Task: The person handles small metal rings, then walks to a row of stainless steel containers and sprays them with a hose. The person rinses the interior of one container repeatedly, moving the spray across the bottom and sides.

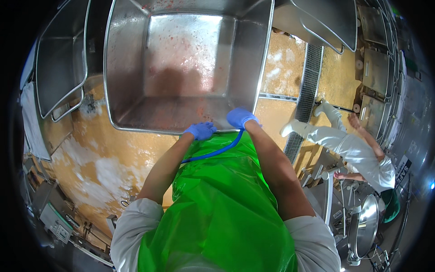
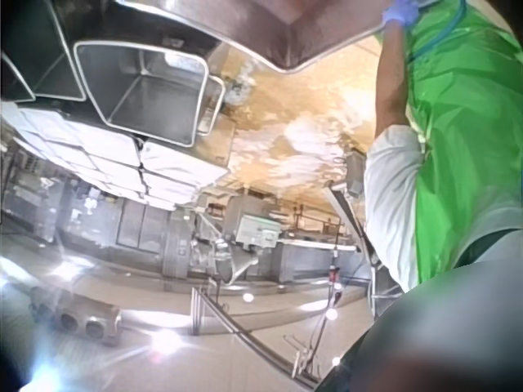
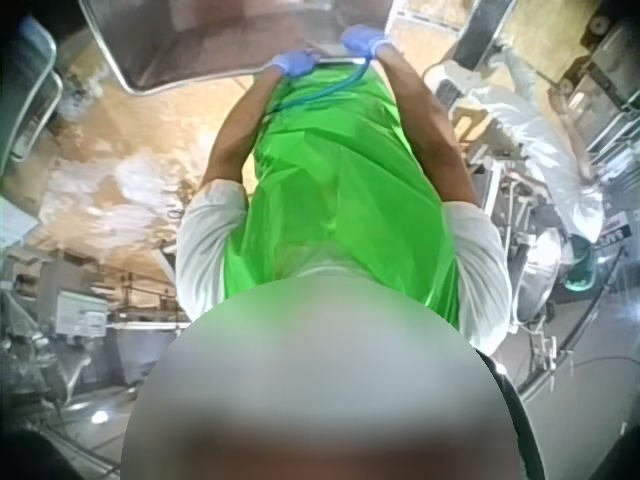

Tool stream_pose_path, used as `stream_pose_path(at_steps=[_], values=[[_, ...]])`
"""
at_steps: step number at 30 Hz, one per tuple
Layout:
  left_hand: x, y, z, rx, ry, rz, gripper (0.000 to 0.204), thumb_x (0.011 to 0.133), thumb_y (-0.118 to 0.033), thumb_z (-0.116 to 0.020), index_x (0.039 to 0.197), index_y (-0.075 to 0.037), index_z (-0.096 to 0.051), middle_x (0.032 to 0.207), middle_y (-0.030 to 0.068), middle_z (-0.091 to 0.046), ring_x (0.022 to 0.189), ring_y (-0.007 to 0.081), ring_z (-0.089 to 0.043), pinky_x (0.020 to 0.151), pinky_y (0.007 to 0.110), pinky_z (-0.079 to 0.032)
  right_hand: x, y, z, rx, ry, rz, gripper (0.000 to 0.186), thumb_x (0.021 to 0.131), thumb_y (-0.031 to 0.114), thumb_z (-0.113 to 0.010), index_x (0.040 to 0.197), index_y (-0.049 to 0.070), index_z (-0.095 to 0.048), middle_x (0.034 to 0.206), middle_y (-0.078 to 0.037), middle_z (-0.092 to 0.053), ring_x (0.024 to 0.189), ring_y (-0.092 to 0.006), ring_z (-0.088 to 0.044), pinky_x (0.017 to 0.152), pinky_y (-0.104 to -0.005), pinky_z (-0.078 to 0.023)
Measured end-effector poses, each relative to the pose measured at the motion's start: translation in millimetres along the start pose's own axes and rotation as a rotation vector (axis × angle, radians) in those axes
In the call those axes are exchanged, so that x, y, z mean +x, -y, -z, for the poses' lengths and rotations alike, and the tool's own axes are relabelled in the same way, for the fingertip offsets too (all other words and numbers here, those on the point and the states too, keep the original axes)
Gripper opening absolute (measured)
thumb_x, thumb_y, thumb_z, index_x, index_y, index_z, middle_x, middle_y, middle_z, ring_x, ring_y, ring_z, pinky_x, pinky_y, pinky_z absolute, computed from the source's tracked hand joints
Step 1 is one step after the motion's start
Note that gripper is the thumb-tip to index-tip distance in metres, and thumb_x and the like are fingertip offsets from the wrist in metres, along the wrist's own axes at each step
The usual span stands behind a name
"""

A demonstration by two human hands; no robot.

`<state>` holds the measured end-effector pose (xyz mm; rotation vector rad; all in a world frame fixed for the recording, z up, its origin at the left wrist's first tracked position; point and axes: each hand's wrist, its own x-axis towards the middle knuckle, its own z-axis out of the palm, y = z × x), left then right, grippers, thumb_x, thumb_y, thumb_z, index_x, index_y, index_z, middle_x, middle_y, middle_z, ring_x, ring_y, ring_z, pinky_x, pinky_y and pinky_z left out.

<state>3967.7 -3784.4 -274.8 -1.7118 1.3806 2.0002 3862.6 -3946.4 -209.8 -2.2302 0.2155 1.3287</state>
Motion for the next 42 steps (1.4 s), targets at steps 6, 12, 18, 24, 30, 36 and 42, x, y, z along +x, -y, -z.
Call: stream_pose_path(at_steps=[6, 12, 18, 24, 30, 36, 42], values=[[40.1, 62.3, 7.2, -0.146, -0.076, 0.154, 0.053, 0.089, -0.044, -0.028, 0.120, -0.009, -0.051, 0.122, 0.0148, -0.052, 0.116, 0.0338, -0.046, 0.098, 0.047, -0.031, 16.9, 23.8, 6.4, 0.231, -0.122, 0.093, 0.016, 0.068, 0.003, -0.051, 0.074, -0.007, -0.062, 0.081, -0.027, -0.060, 0.076, -0.0406, -0.060, 0.064, -0.0442, -0.048], [88.5, 117.3, -6.3, -1.277, -0.557, 0.023, 0.029, 0.087, -0.025, -0.042, 0.087, -0.004, -0.062, 0.084, 0.0117, -0.062, 0.074, 0.0257, -0.060, 0.064, 0.037, -0.049, -2.7, 63.1, 56.3, 0.509, -0.440, 0.021, 0.025, 0.077, 0.008, -0.043, 0.083, -0.008, -0.061, 0.087, -0.030, -0.058, 0.082, -0.0408, -0.059, 0.071, -0.0443, -0.047], [61.6, 80.7, -2.9, -1.839, -0.629, 0.117, 0.012, 0.077, -0.006, -0.054, 0.065, -0.010, -0.056, 0.059, 0.0029, -0.051, 0.051, 0.0116, -0.050, 0.044, 0.023, -0.043, 16.9, 34.6, 36.5, 0.421, -0.199, 0.058, 0.030, 0.081, 0.014, -0.040, 0.091, -0.004, -0.062, 0.099, -0.026, -0.058, 0.089, -0.0392, -0.058, 0.079, -0.0439, -0.046], [50.1, 21.8, -4.1, -1.630, -0.778, 0.316, 0.018, 0.077, -0.014, -0.057, 0.060, -0.007, -0.054, 0.055, 0.0027, -0.050, 0.043, 0.0101, -0.044, 0.039, 0.023, -0.036, 40.2, -7.1, 4.1, 0.203, 0.006, 0.039, 0.028, 0.078, 0.013, -0.043, 0.086, -0.002, -0.065, 0.094, -0.024, -0.060, 0.086, -0.0381, -0.060, 0.076, -0.0431, -0.047], [37.1, 39.0, -16.1, -1.423, -1.213, 0.539, 0.037, 0.081, -0.029, -0.053, 0.058, 0.000, -0.057, 0.056, 0.0083, -0.053, 0.050, 0.0186, -0.048, 0.051, 0.036, -0.039, 48.9, -3.7, 3.1, 0.053, -0.160, 0.201, 0.027, 0.076, 0.009, -0.043, 0.086, -0.002, -0.065, 0.092, -0.024, -0.061, 0.083, -0.0371, -0.061, 0.074, -0.0427, -0.048], [40.2, 54.3, -20.7, -1.286, -1.184, 0.455, 0.034, 0.082, -0.025, -0.050, 0.060, -0.001, -0.058, 0.059, 0.0103, -0.056, 0.053, 0.0198, -0.051, 0.050, 0.037, -0.040, 29.2, 25.5, 25.1, 0.041, -0.135, 0.307, 0.026, 0.075, 0.009, -0.043, 0.086, -0.002, -0.064, 0.093, -0.026, -0.060, 0.083, -0.0391, -0.060, 0.075, -0.0428, -0.047], [105.1, 56.3, -58.3, -1.525, -0.986, 0.050, 0.020, 0.080, -0.012, -0.044, 0.072, -0.005, -0.061, 0.062, 0.0119, -0.057, 0.050, 0.0192, -0.054, 0.043, 0.034, -0.043, 23.3, 37.6, 39.4, 0.133, -0.103, 0.268, 0.028, 0.077, 0.013, -0.043, 0.087, -0.002, -0.064, 0.092, -0.027, -0.059, 0.084, -0.0396, -0.059, 0.077, -0.0442, -0.046]])
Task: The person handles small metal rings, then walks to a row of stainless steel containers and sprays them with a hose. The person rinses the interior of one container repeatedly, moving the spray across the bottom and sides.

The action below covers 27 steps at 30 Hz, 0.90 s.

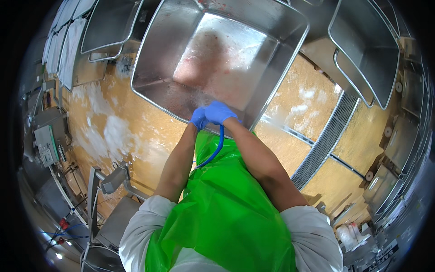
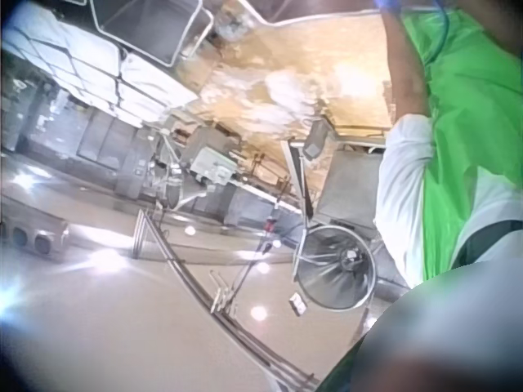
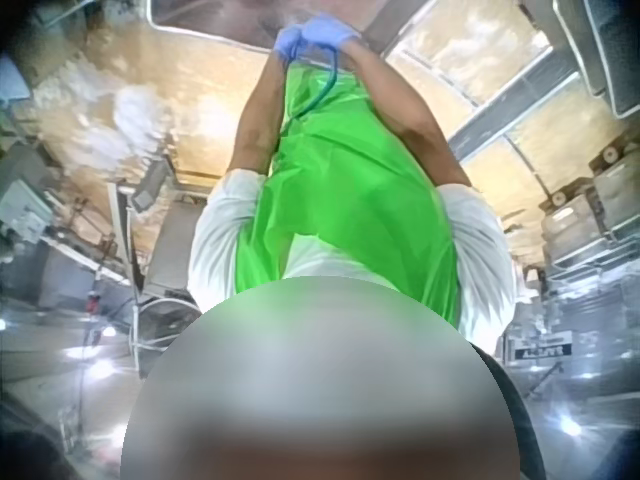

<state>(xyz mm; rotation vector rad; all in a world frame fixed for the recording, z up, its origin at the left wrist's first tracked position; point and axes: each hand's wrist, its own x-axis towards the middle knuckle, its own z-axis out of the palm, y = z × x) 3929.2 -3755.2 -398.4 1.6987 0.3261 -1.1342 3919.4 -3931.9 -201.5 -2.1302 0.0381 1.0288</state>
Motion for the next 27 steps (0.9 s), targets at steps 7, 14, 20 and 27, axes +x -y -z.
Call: stream_pose_path(at_steps=[7, 14, 20, 27], values=[[-87.9, -57.4, -22.1, -0.052, 0.220, 0.118, 0.019, 0.080, -0.012, -0.042, 0.078, -0.007, -0.060, 0.059, 0.0060, -0.053, 0.051, 0.0149, -0.052, 0.048, 0.027, -0.043, 24.5, -48.3, -23.0, -0.039, 0.051, -0.094, 0.029, 0.077, 0.015, -0.042, 0.084, -0.003, -0.064, 0.092, -0.026, -0.060, 0.083, -0.0389, -0.060, 0.073, -0.0440, -0.047], [-218.6, -93.1, -36.5, 0.317, 0.356, -0.056, 0.043, 0.091, -0.042, -0.040, 0.092, -0.004, -0.059, 0.074, 0.0019, -0.051, 0.069, 0.0123, -0.044, 0.066, 0.027, -0.038, 53.7, -56.9, -14.0, -0.539, -0.001, 0.218, 0.028, 0.078, 0.015, -0.043, 0.082, -0.002, -0.065, 0.082, -0.023, -0.063, 0.074, -0.0367, -0.062, 0.066, -0.0444, -0.049], [-240.7, -54.8, -45.5, 0.289, 0.225, -0.092, 0.044, 0.091, -0.041, -0.042, 0.101, -0.001, -0.057, 0.083, 0.0094, -0.055, 0.076, 0.0179, -0.050, 0.072, 0.031, -0.041, 62.4, -76.7, -50.6, -0.134, 0.055, -0.094, 0.012, 0.069, 0.005, -0.056, 0.074, -0.001, -0.065, 0.074, -0.021, -0.063, 0.070, -0.0350, -0.063, 0.061, -0.0420, -0.050], [-238.2, -59.1, -60.3, 0.299, 0.077, -0.114, 0.034, 0.089, -0.033, -0.046, 0.100, -0.003, -0.058, 0.087, 0.0169, -0.059, 0.078, 0.0276, -0.056, 0.073, 0.036, -0.043, 66.3, -106.3, -35.7, -0.456, 0.088, 0.010, 0.027, 0.080, 0.014, -0.043, 0.087, 0.000, -0.065, 0.088, -0.021, -0.063, 0.078, -0.0342, -0.063, 0.067, -0.0418, -0.049]])
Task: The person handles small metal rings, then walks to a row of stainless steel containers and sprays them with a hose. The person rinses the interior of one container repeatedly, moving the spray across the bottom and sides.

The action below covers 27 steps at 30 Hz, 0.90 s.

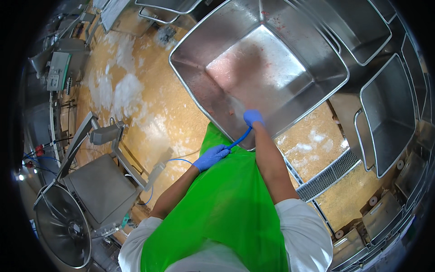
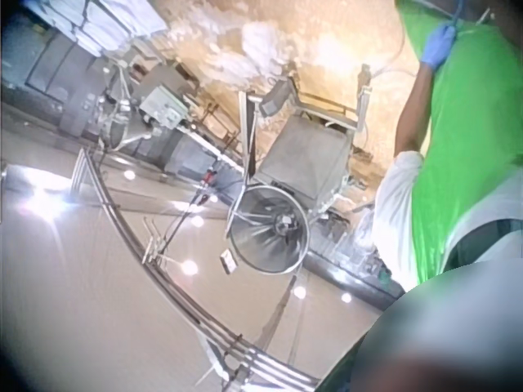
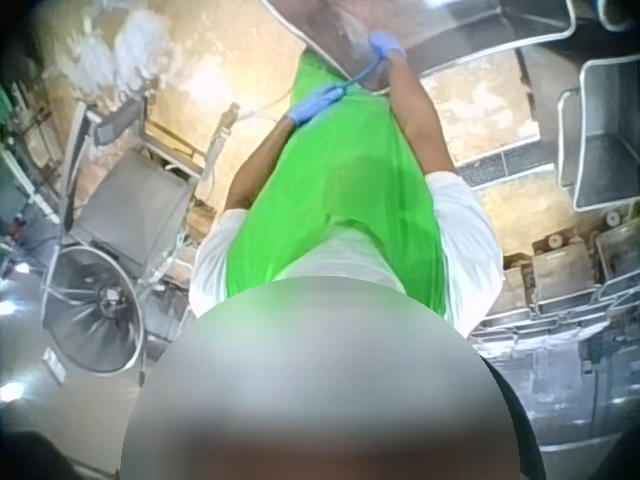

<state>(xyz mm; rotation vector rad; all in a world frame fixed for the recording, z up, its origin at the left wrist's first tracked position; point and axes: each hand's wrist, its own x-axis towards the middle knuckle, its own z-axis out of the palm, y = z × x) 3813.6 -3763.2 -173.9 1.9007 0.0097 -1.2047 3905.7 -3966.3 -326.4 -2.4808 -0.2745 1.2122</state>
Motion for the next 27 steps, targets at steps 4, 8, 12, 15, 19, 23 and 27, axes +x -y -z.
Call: stream_pose_path(at_steps=[4, 8, 12, 15, 19, 23, 27], values=[[1.7, -16.1, 5.4, 0.131, -0.007, -0.038, 0.032, 0.088, -0.030, -0.048, 0.095, -0.001, -0.059, 0.086, 0.0198, -0.059, 0.079, 0.0322, -0.056, 0.071, 0.038, -0.043, 19.7, -16.1, -26.4, -0.002, -0.139, 0.027, 0.026, 0.079, 0.014, -0.043, 0.082, -0.001, -0.065, 0.081, -0.021, -0.063, 0.073, -0.0336, -0.063, 0.065, -0.0411, -0.049], [1.7, -8.1, 5.0, 0.147, -0.044, -0.099, 0.032, 0.087, -0.030, -0.047, 0.090, 0.000, -0.059, 0.082, 0.0212, -0.057, 0.077, 0.0348, -0.055, 0.068, 0.042, -0.041, 3.4, 10.3, 16.7, 0.121, -0.055, 0.085, 0.026, 0.078, 0.013, -0.043, 0.079, -0.001, -0.065, 0.075, -0.021, -0.063, 0.069, -0.0329, -0.063, 0.063, -0.0403, -0.050], [2.1, -11.5, 3.4, 0.224, -0.123, -0.191, 0.034, 0.088, -0.031, -0.046, 0.084, 0.001, -0.057, 0.078, 0.0222, -0.055, 0.073, 0.0372, -0.053, 0.066, 0.044, -0.040, -4.8, 19.1, 28.2, 0.136, -0.071, 0.037, 0.026, 0.077, 0.012, -0.042, 0.077, -0.002, -0.065, 0.076, -0.020, -0.063, 0.068, -0.0305, -0.063, 0.062, -0.0387, -0.050], [3.1, -18.2, -3.7, 0.294, -0.142, -0.163, 0.036, 0.089, -0.033, -0.043, 0.080, 0.001, -0.054, 0.077, 0.0230, -0.055, 0.073, 0.0396, -0.052, 0.066, 0.046, -0.039, 3.2, 13.4, 9.5, 0.215, -0.133, -0.048, 0.026, 0.076, 0.012, -0.043, 0.077, -0.001, -0.066, 0.076, -0.019, -0.064, 0.069, -0.0294, -0.064, 0.064, -0.0384, -0.050], [4.6, -8.4, -6.4, 0.276, -0.124, -0.134, 0.039, 0.091, -0.036, -0.040, 0.081, 0.000, -0.052, 0.078, 0.0241, -0.054, 0.075, 0.0417, -0.052, 0.066, 0.047, -0.039, -3.9, 20.1, 15.6, 0.372, -0.060, -0.210, 0.027, 0.077, 0.012, -0.043, 0.078, -0.001, -0.066, 0.079, -0.020, -0.064, 0.072, -0.0323, -0.063, 0.067, -0.0413, -0.049], [5.0, 0.2, -9.0, 0.290, -0.127, -0.126, 0.040, 0.092, -0.038, -0.037, 0.085, -0.001, -0.050, 0.079, 0.0243, -0.054, 0.077, 0.0419, -0.052, 0.067, 0.048, -0.039, 2.3, 21.2, 15.0, 0.195, -0.084, -0.101, 0.028, 0.078, 0.012, -0.041, 0.079, 0.000, -0.066, 0.081, -0.020, -0.064, 0.073, -0.0328, -0.063, 0.067, -0.0422, -0.049], [-0.9, -9.3, -5.4, 0.264, -0.111, -0.100, 0.040, 0.092, -0.039, -0.036, 0.086, -0.002, -0.049, 0.080, 0.0239, -0.054, 0.078, 0.0418, -0.052, 0.068, 0.047, -0.039, 11.6, 20.2, 11.1, 0.211, -0.103, -0.105, 0.027, 0.078, 0.011, -0.041, 0.079, 0.000, -0.066, 0.081, -0.020, -0.064, 0.072, -0.0318, -0.064, 0.067, -0.0418, -0.049]])
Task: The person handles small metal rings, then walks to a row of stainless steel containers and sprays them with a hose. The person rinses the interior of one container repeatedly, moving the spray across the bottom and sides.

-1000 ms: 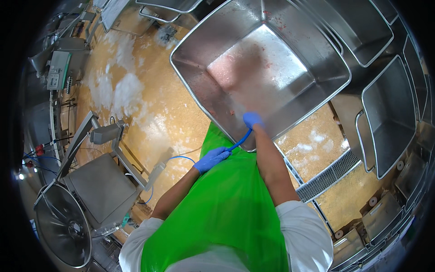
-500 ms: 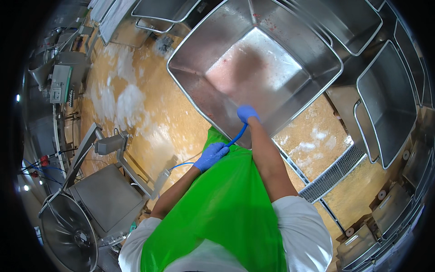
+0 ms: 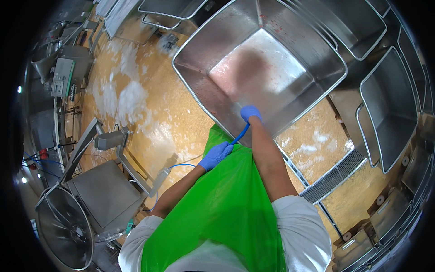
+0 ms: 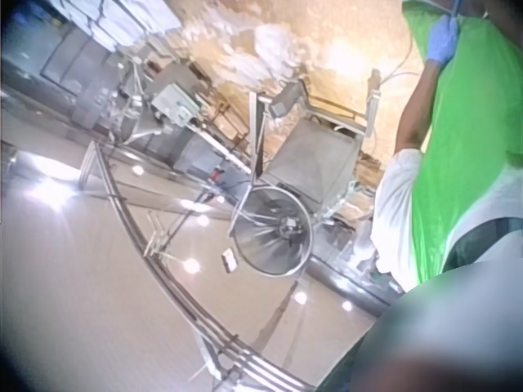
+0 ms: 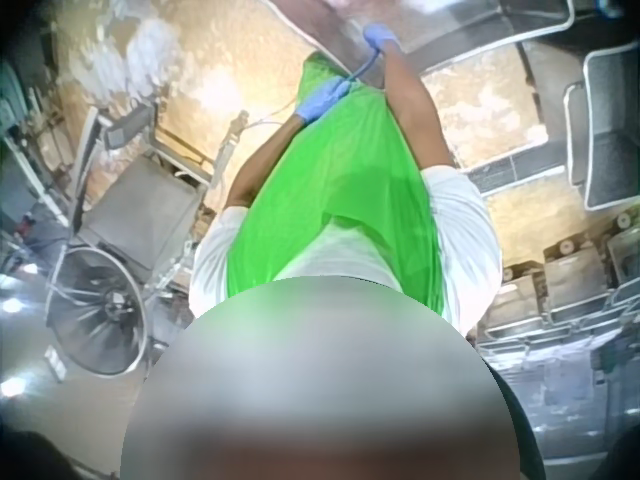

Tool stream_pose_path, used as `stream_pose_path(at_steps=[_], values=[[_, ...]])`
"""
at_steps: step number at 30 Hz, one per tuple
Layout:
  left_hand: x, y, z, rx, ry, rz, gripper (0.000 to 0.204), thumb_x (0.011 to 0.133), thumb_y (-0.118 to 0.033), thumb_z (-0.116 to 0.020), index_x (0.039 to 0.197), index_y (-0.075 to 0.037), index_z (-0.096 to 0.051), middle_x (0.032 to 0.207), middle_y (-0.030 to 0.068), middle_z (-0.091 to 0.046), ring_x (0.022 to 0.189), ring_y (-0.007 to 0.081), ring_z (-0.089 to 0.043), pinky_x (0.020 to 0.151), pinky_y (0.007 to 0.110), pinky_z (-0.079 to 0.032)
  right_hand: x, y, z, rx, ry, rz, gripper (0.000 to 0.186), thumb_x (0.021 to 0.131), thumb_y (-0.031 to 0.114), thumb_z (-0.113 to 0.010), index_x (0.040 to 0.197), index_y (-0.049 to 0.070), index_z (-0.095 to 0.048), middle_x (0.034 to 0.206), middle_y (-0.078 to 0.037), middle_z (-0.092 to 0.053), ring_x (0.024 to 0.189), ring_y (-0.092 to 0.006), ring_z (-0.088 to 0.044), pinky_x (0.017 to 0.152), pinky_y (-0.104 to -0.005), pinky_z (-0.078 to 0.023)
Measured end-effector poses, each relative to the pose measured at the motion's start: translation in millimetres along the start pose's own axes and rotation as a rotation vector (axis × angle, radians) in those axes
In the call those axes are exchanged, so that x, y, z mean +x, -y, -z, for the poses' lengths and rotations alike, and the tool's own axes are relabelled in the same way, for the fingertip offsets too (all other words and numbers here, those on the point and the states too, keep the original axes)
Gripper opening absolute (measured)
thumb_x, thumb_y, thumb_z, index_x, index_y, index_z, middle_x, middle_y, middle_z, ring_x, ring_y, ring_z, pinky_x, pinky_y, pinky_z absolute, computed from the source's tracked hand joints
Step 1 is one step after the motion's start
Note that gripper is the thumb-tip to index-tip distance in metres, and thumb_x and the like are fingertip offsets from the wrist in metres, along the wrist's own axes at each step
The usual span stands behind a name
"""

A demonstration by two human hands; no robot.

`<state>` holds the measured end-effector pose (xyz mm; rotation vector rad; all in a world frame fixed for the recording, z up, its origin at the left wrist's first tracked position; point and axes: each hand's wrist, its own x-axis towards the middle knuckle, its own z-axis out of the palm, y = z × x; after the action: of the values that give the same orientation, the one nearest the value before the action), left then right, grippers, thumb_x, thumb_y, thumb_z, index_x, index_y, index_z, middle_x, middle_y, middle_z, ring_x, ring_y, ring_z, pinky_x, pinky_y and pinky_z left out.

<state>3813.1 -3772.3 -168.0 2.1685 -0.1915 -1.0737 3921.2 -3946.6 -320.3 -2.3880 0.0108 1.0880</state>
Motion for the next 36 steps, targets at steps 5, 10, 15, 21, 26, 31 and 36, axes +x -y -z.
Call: stream_pose_path(at_steps=[5, 10, 15, 21, 26, 31, 36], values=[[-1.1, 6.3, 0.1, -0.031, 0.028, -0.010, 0.041, 0.092, -0.040, -0.036, 0.087, -0.002, -0.050, 0.082, 0.0237, -0.054, 0.079, 0.0409, -0.052, 0.070, 0.046, -0.040, -4.0, -2.1, -9.5, 0.091, 0.002, -0.119, 0.028, 0.079, 0.011, -0.040, 0.075, -0.001, -0.065, 0.074, -0.020, -0.064, 0.066, -0.0309, -0.064, 0.064, -0.0406, -0.050], [-3.1, 8.8, -0.7, -0.086, 0.010, -0.018, 0.042, 0.092, -0.041, -0.036, 0.089, -0.001, -0.050, 0.084, 0.0238, -0.055, 0.080, 0.0404, -0.052, 0.071, 0.045, -0.040, -18.2, 40.1, 33.8, 0.172, 0.105, -0.052, 0.027, 0.076, 0.013, -0.044, 0.083, 0.000, -0.066, 0.082, -0.020, -0.064, 0.079, -0.0300, -0.064, 0.071, -0.0401, -0.048], [-1.6, 5.8, 7.8, -0.075, 0.038, -0.007, 0.044, 0.092, -0.041, -0.035, 0.091, 0.000, -0.051, 0.086, 0.0233, -0.056, 0.082, 0.0400, -0.053, 0.073, 0.044, -0.041, -2.3, 29.4, 21.5, 0.020, 0.021, 0.049, 0.030, 0.076, 0.016, -0.041, 0.080, -0.001, -0.065, 0.080, -0.021, -0.064, 0.073, -0.0302, -0.064, 0.067, -0.0414, -0.048], [-3.4, 12.8, 2.7, -0.109, 0.019, -0.023, 0.045, 0.092, -0.042, -0.037, 0.096, 0.001, -0.052, 0.088, 0.0226, -0.056, 0.082, 0.0373, -0.053, 0.074, 0.042, -0.041, -11.9, 40.7, 24.4, 0.188, 0.092, -0.017, 0.031, 0.076, 0.015, -0.040, 0.078, -0.002, -0.065, 0.079, -0.020, -0.064, 0.070, -0.0304, -0.064, 0.064, -0.0417, -0.048], [-6.4, 3.9, 8.3, -0.125, 0.046, -0.026, 0.047, 0.092, -0.043, -0.036, 0.093, 0.001, -0.054, 0.088, 0.0233, -0.057, 0.082, 0.0386, -0.054, 0.074, 0.043, -0.041, -12.9, 45.6, 27.1, 0.105, 0.133, 0.061, 0.030, 0.077, 0.014, -0.040, 0.080, -0.002, -0.065, 0.081, -0.021, -0.064, 0.071, -0.0312, -0.064, 0.065, -0.0422, -0.048], [-4.8, 2.9, 8.7, -0.088, 0.043, 0.007, 0.049, 0.092, -0.044, -0.035, 0.094, 0.001, -0.054, 0.089, 0.0241, -0.057, 0.083, 0.0396, -0.054, 0.075, 0.044, -0.042, -5.7, 30.9, 16.7, 0.026, -0.007, 0.034, 0.028, 0.077, 0.012, -0.042, 0.082, -0.002, -0.066, 0.085, -0.022, -0.063, 0.075, -0.0339, -0.063, 0.070, -0.0426, -0.049], [-4.5, 4.2, 5.2, -0.092, 0.031, -0.012, 0.050, 0.092, -0.044, -0.034, 0.094, 0.001, -0.054, 0.089, 0.0245, -0.057, 0.084, 0.0401, -0.054, 0.075, 0.044, -0.041, -6.5, 35.6, 27.5, -0.225, -0.061, 0.211, 0.025, 0.076, 0.011, -0.045, 0.083, -0.002, -0.066, 0.087, -0.022, -0.063, 0.079, -0.0364, -0.062, 0.072, -0.0418, -0.050]])
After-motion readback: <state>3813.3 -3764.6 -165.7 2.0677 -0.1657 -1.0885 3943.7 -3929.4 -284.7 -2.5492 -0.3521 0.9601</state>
